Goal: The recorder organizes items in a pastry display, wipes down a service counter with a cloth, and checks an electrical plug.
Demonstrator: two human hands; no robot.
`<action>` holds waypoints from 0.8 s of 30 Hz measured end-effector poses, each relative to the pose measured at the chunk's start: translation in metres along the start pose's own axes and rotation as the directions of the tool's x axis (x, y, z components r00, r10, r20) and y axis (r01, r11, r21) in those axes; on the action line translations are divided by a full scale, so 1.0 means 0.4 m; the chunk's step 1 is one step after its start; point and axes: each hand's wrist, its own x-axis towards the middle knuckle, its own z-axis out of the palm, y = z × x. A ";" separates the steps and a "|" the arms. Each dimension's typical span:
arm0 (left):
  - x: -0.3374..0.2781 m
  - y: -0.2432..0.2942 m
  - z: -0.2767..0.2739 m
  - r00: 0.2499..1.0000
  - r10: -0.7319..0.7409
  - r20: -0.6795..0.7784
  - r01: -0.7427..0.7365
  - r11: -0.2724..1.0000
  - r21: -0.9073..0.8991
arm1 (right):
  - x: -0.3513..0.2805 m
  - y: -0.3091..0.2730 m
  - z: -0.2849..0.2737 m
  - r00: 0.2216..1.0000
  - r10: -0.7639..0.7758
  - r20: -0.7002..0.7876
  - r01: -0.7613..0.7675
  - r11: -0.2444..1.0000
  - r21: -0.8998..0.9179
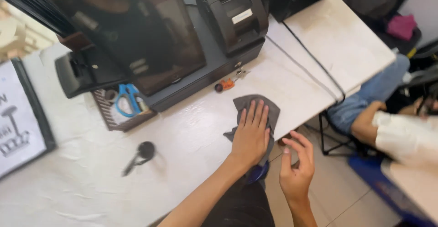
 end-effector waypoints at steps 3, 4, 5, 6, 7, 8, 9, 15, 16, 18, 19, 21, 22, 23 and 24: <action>0.078 0.081 0.031 0.995 0.072 0.063 -0.072 0.997 0.012 | 0.223 0.066 -0.052 0.995 -0.100 0.015 0.101 0.991 -0.091; 0.099 0.109 0.043 0.996 0.063 0.070 -0.063 0.998 0.004 | 0.283 0.076 -0.073 0.979 -0.203 0.034 0.206 0.963 -0.171; 0.142 0.132 0.055 0.996 0.070 0.063 -0.070 0.998 -0.004 | 0.360 0.083 -0.087 0.947 -0.318 0.046 0.319 0.914 -0.249; 0.189 0.141 0.073 0.996 0.066 0.059 -0.067 0.998 0.005 | 0.423 0.089 -0.096 0.946 -0.322 0.047 0.323 0.915 -0.240; 0.226 0.158 0.095 0.998 0.003 0.055 -0.003 1.000 -0.009 | 0.477 0.096 -0.115 0.938 -0.331 0.100 0.345 0.909 -0.235; 0.259 0.172 0.117 0.997 -0.060 0.052 0.061 0.998 -0.024 | 0.526 0.103 -0.131 0.928 -0.339 0.152 0.367 0.902 -0.228; 0.315 0.167 0.137 0.997 -0.062 0.049 0.063 0.998 -0.027 | 0.556 0.113 -0.145 0.927 -0.342 0.155 0.371 0.900 -0.230; 0.525 0.135 0.200 0.947 -0.289 -0.144 0.304 0.947 0.099 | 0.715 0.123 -0.156 0.902 -0.308 0.303 0.320 0.947 0.014; 0.531 0.133 0.204 0.952 -0.259 -0.161 0.282 0.949 0.143 | 0.748 0.112 -0.142 0.909 -0.267 0.319 0.254 0.964 0.082; 0.519 0.140 0.189 0.957 -0.223 -0.185 0.256 0.948 0.187 | 0.821 0.092 -0.109 0.914 -0.233 0.333 0.193 0.970 0.149; 0.498 0.148 0.169 0.979 -0.163 -0.120 0.178 0.976 0.127 | 0.860 0.083 -0.091 0.910 -0.278 0.309 0.235 0.957 0.168; 0.428 0.167 0.138 0.993 -0.095 -0.071 0.099 0.993 0.066 | 0.916 0.076 -0.058 0.900 -0.334 0.280 0.289 0.938 0.192; 0.381 0.177 0.129 0.997 -0.068 -0.031 0.070 0.996 0.054 | 0.935 0.079 -0.042 0.881 -0.376 0.287 0.346 0.926 0.149; 0.334 0.185 0.121 0.999 -0.042 0.010 0.041 0.998 0.043 | 0.955 0.080 -0.024 0.860 -0.416 0.294 0.402 0.909 0.109; 0.294 0.196 0.108 0.999 -0.040 -0.003 0.040 0.998 0.049 | 0.965 0.089 -0.004 0.856 -0.428 0.290 0.413 0.904 0.116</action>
